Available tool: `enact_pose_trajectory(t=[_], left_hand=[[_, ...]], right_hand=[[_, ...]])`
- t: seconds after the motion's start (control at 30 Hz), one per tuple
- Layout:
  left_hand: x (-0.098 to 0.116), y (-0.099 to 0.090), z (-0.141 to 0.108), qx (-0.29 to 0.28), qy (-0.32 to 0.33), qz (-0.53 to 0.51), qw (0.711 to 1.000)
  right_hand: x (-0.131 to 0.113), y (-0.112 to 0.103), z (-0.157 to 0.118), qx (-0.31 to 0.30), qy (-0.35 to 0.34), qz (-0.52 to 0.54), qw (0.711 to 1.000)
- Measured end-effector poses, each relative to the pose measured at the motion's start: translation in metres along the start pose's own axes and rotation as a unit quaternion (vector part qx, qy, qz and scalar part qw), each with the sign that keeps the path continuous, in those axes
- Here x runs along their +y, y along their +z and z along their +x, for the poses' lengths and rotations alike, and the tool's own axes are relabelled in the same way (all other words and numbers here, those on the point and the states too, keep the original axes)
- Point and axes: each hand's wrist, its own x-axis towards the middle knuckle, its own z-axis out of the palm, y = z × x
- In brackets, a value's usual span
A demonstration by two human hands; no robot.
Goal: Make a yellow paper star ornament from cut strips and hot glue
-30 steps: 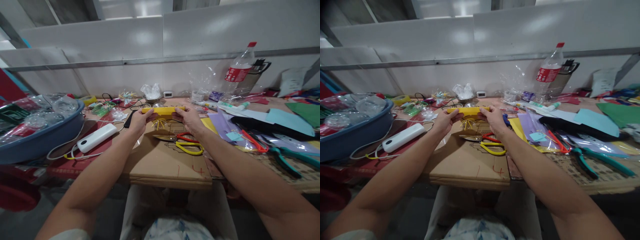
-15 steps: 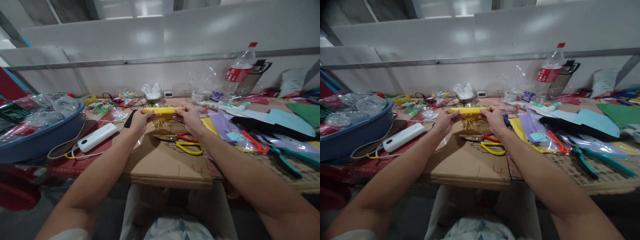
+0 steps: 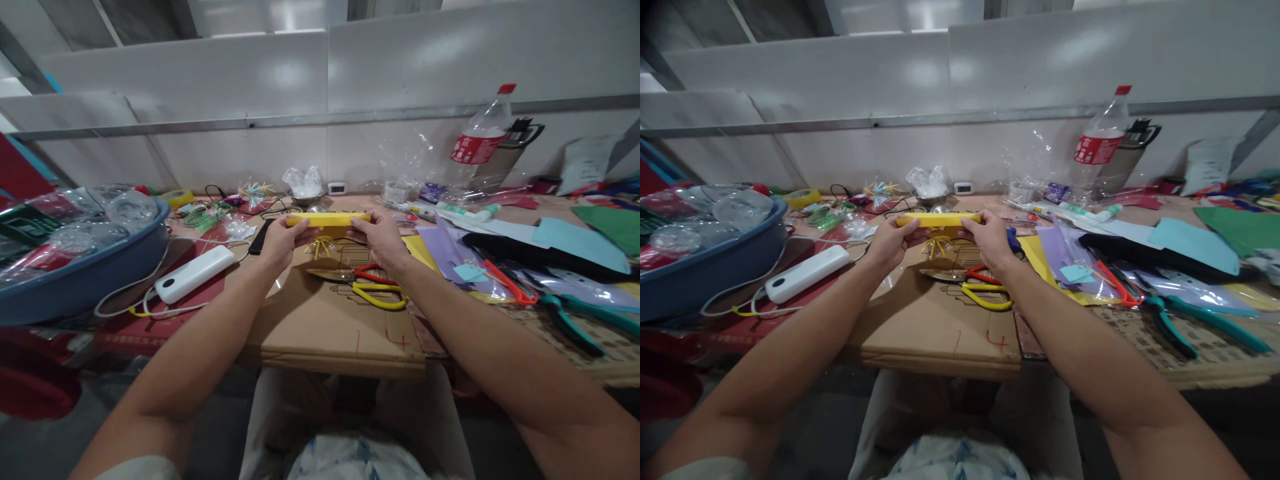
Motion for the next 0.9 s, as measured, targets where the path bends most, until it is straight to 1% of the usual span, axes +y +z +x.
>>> enact_pose_trajectory(t=[0.07,0.13,0.23,0.33,0.4,0.53,0.73,0.9], left_hand=[[0.001,0.0,-0.002,-0.024,-0.006,0.02,0.999],[0.003,0.0,-0.003,-0.036,-0.01,0.032,0.999],[0.003,0.0,-0.002,-0.02,-0.002,0.026,0.999],[0.001,0.001,0.0,0.002,0.007,0.013,1.0],[-0.001,0.0,0.001,0.007,0.007,0.006,1.0],[-0.001,0.001,0.001,0.009,-0.006,-0.004,1.0],[0.002,0.003,0.0,0.007,-0.03,-0.019,0.999],[0.001,-0.001,0.001,-0.003,-0.055,0.01,0.998]], right_hand=[[0.0,-0.001,0.001,0.0,-0.007,-0.003,1.0],[-0.001,-0.001,0.0,-0.001,-0.01,-0.005,1.0],[-0.006,-0.001,-0.003,-0.018,0.002,-0.015,1.0],[-0.01,0.0,-0.008,-0.055,0.028,-0.026,0.998],[-0.011,0.0,-0.009,-0.065,0.049,-0.017,0.997],[-0.011,0.002,-0.008,-0.056,0.068,0.011,0.996],[-0.011,0.003,-0.008,-0.048,0.055,0.038,0.997],[-0.009,0.002,-0.007,-0.039,0.045,0.033,0.998]])
